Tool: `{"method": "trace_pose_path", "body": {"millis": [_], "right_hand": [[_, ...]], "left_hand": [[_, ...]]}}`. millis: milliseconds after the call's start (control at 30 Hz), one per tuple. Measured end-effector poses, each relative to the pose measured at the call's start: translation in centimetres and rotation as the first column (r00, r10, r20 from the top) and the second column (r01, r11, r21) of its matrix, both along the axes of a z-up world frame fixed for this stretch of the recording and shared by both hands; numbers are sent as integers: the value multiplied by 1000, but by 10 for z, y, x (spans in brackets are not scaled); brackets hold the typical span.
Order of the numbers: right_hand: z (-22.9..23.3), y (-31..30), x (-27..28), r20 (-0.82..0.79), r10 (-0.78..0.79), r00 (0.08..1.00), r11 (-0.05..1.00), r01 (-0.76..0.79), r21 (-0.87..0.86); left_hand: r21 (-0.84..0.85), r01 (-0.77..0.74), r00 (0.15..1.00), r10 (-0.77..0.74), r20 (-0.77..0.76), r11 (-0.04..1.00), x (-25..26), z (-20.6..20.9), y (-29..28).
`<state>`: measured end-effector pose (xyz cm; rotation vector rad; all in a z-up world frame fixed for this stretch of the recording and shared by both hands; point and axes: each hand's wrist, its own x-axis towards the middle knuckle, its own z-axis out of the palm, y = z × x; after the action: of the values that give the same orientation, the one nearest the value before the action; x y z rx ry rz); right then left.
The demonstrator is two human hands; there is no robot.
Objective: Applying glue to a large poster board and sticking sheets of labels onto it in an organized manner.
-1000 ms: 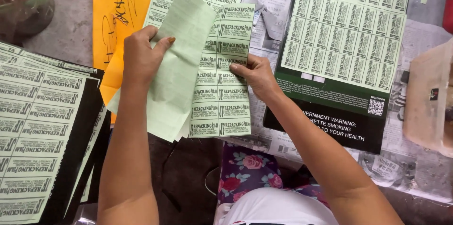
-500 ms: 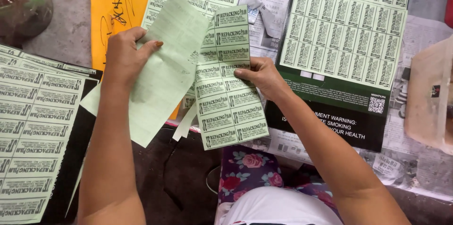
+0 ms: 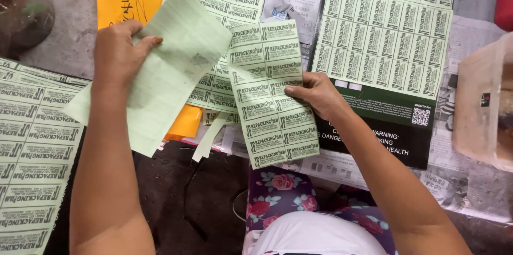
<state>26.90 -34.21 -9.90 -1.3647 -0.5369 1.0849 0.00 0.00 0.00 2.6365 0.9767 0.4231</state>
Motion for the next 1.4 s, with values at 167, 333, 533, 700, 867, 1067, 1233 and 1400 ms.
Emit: {"method": "trace_pose_path", "body": {"millis": [167,333,533,700,867,1067,1233,1400], "right_hand": [[63,12,2,-112,1,994,930,-42,-366],[60,3,6,-103,10,995,925,-48,-376],[66,27,-6,-202,-186,962,860,60,-507],[44,93,-24,-142,-14,990,959,-27,-281],[83,94,-29,249,-13,968,979,64,-195],[178,6,2,-535,107,838,981,-3,192],[106,-37,26,-76,-25,997,982,38,183],[134,-42,24,58,110,992,956,-122,268]], "left_hand": [[73,-110,993,112,-23,991,-1,-6,22],[189,-152,988,156,-8,970,-10,-10,41],[297,-97,992,69,103,950,-2,16,22],[569,-3,986,-91,138,823,24,57,-16],[912,5,999,45,-26,410,42,96,-92],[581,363,865,-495,80,728,56,66,-214],[740,192,779,-558,285,645,63,-35,-264],[-102,-28,749,89,656,994,30,-100,-366]]}}
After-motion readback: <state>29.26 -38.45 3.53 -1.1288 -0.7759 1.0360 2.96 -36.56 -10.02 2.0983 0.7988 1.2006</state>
